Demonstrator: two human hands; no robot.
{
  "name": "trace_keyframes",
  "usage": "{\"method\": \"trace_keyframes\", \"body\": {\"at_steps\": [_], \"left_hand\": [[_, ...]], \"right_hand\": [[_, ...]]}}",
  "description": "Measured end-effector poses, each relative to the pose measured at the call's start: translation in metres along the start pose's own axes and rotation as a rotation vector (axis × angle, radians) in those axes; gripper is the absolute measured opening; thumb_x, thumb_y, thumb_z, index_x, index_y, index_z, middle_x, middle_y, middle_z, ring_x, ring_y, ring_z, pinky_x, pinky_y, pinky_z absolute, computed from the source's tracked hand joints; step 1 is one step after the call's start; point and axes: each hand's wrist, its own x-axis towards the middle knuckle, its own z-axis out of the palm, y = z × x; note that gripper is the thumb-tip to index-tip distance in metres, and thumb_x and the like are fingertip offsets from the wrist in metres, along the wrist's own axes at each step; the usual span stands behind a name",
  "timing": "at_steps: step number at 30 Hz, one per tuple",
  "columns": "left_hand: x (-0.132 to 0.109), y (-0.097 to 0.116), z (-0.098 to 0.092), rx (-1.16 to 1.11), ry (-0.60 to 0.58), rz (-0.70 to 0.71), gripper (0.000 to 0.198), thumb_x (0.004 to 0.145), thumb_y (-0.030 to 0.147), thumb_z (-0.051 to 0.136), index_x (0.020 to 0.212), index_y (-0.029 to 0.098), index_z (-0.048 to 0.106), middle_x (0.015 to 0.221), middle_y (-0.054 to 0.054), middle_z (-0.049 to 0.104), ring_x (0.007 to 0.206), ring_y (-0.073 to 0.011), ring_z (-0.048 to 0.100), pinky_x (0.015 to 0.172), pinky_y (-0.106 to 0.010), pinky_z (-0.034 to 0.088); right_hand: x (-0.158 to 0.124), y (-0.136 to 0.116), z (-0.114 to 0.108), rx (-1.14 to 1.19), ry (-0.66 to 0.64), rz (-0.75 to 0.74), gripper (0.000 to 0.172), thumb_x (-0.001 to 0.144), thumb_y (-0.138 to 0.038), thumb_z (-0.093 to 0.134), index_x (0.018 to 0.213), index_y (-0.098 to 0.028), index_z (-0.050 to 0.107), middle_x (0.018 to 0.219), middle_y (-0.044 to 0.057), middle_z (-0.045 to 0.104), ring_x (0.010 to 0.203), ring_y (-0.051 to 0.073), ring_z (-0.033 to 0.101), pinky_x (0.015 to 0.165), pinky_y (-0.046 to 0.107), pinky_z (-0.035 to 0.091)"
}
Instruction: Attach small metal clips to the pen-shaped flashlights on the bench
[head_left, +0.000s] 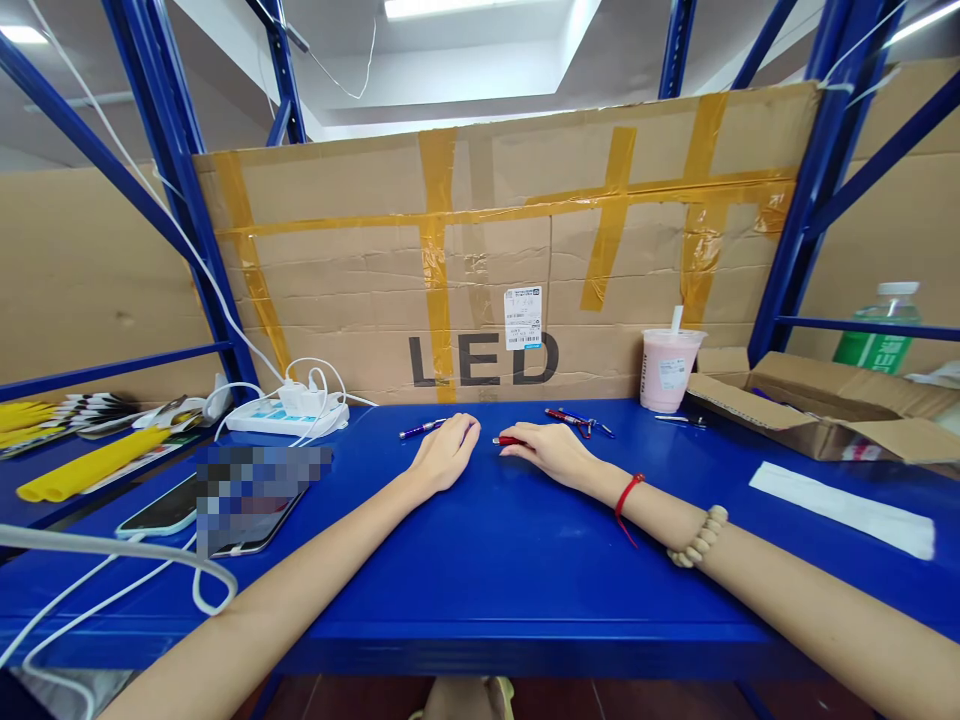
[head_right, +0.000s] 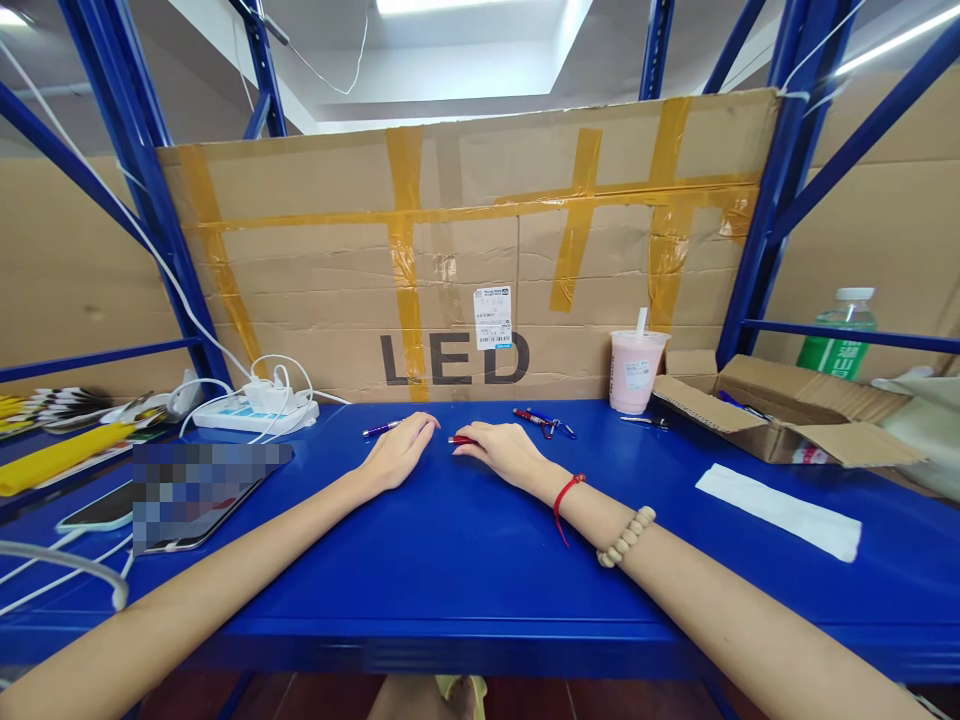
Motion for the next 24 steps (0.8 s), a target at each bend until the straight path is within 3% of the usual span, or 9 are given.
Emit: {"method": "trace_keyframes", "body": {"at_steps": [16, 24], "left_hand": [[0.0023, -0.0001, 0.0015, 0.076, -0.019, 0.07, 0.03, 0.094, 0.034, 0.021, 0.097, 0.021, 0.048, 0.097, -0.004, 0.057, 0.096, -0.0193, 0.053, 0.089, -0.036, 0.04], [0.0029, 0.0008, 0.0017, 0.109, -0.031, 0.072, 0.031, 0.095, 0.034, 0.022, 0.097, 0.02, 0.049, 0.099, -0.004, 0.058, 0.097, -0.0197, 0.053, 0.089, -0.037, 0.04]], "right_hand": [[-0.0001, -0.0027, -0.003, 0.007, -0.057, 0.012, 0.033, 0.088, -0.046, 0.044, 0.105, -0.022, 0.058, 0.1, 0.003, 0.066, 0.084, 0.018, 0.063, 0.07, 0.027, 0.047], [-0.0002, -0.0002, -0.001, 0.009, -0.065, 0.045, 0.032, 0.092, -0.04, 0.038, 0.111, -0.022, 0.056, 0.107, 0.003, 0.064, 0.094, 0.02, 0.061, 0.078, 0.03, 0.047]]}}
